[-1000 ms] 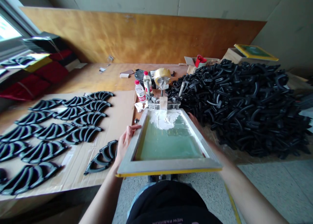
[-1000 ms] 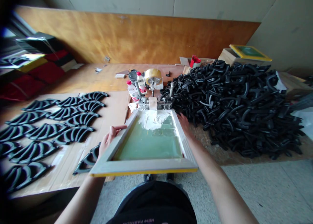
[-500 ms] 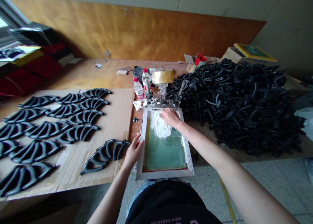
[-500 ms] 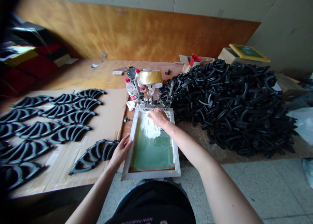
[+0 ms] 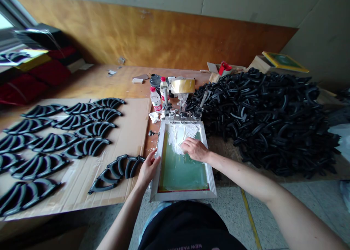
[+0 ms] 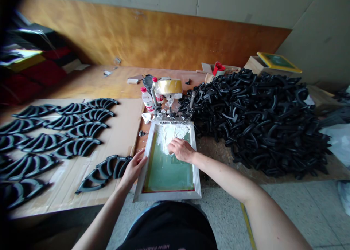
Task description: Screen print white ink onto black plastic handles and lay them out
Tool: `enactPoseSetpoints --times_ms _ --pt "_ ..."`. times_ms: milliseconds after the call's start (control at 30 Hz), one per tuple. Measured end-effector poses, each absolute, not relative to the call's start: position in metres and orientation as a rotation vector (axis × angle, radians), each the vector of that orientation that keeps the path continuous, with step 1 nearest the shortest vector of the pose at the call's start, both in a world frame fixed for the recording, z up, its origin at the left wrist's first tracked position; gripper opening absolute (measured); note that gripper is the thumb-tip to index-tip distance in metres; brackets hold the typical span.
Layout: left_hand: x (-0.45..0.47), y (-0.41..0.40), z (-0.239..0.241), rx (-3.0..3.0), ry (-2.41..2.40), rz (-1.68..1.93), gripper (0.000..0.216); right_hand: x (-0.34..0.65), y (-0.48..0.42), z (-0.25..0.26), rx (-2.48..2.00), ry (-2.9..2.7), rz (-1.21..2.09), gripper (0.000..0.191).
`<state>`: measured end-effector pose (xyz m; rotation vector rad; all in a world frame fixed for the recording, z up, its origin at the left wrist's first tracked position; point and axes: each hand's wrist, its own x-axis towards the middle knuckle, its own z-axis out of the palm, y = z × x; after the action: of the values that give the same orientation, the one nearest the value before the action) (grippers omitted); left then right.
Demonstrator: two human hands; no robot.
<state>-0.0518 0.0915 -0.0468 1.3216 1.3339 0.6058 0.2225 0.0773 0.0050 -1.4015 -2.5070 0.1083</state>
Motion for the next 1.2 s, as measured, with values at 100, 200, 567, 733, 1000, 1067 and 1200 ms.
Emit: enactPoseSetpoints --times_ms 100,200,567,733,1000,1067,1200 --pt "-0.050 0.091 -0.037 1.303 1.368 0.611 0.072 0.226 0.081 0.012 -1.405 -2.471 0.199 0.007" --pt "-0.050 0.091 -0.015 1.276 1.362 0.582 0.077 0.230 0.116 0.029 -1.591 -2.271 0.223 0.024" --pt "-0.025 0.129 0.089 1.190 1.040 1.070 0.059 0.337 0.123 0.044 -2.105 -1.331 0.040 0.031" --pt "0.004 0.153 0.098 1.062 1.037 1.230 0.053 0.298 0.081 -0.022 -2.009 -1.638 0.386 0.027" --pt "-0.002 0.066 0.023 1.001 1.127 0.669 0.061 0.245 0.065 -0.006 -1.710 -2.146 0.421 0.009" --pt "-0.002 0.038 0.011 0.907 1.093 0.551 0.065 0.221 0.058 0.008 -1.601 -2.193 0.367 0.009" --pt "-0.017 0.015 0.000 0.700 1.165 0.797 0.059 0.143 0.041 0.016 -1.294 -2.407 0.249 0.016"
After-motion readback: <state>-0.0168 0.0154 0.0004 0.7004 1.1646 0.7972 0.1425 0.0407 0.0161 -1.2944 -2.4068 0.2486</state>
